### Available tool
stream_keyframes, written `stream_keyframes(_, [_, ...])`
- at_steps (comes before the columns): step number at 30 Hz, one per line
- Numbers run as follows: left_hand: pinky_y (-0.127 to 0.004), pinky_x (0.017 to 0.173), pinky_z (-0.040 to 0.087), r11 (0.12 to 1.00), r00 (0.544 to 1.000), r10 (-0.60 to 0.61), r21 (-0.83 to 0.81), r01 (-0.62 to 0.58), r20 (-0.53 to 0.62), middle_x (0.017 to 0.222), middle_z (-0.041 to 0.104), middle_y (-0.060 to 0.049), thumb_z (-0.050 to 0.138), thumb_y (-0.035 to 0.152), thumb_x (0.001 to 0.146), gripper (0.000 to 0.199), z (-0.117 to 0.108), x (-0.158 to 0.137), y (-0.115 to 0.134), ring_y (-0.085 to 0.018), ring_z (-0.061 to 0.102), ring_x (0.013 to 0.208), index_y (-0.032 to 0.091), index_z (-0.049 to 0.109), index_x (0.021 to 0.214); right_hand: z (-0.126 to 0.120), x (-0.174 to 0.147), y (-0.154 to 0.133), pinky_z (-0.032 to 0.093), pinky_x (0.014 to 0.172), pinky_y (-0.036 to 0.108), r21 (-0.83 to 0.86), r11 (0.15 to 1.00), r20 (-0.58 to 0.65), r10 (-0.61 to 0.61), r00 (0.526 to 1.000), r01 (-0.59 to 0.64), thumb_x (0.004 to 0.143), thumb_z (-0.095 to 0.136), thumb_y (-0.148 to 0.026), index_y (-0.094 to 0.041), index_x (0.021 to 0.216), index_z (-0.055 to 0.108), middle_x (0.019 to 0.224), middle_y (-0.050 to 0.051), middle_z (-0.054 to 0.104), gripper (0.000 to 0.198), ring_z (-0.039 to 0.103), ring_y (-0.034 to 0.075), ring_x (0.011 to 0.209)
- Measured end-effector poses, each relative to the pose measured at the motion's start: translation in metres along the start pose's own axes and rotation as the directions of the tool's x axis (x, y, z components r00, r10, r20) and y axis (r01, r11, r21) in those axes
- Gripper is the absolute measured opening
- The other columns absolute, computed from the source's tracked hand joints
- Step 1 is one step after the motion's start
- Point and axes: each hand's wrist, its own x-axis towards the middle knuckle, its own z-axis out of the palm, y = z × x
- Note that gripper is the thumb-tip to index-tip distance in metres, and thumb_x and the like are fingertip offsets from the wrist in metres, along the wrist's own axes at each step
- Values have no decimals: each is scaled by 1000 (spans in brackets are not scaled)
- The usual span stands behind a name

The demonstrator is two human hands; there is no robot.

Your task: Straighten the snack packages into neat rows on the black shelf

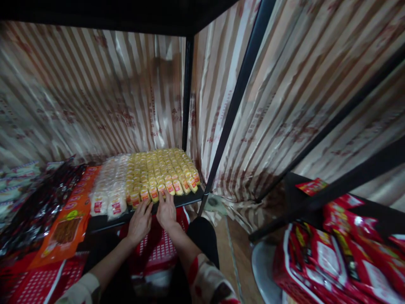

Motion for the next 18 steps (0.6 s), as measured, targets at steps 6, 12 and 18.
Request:
stream_keyframes(6, [-44,102,41,1000,1000,22,-1,-22,-9,131,51,-15,39,7,78,44,-1,-3,-3,-27,43,125,10,54,120,10,-4,6,40,102,40,67,997,-23,-44,999,45,75,40,-4,-13,137,39,138,14,40,63,34,24,128])
stream_keyframes(12, [-44,101,43,994,994,107,-32,-107,1,133,50,-13,38,6,79,45,-6,1,3,-27,43,125,11,54,121,5,-14,19,38,105,43,72,997,-77,-20,997,25,77,37,-5,-17,141,32,145,10,33,65,32,23,131])
stream_keyframes(18, [-44,101,43,982,985,170,-89,-167,28,139,44,-13,37,7,81,46,-4,17,21,-26,38,129,11,51,124,-5,-6,38,35,106,46,43,995,-154,95,983,-89,75,38,-4,-16,142,30,149,10,26,68,27,25,134])
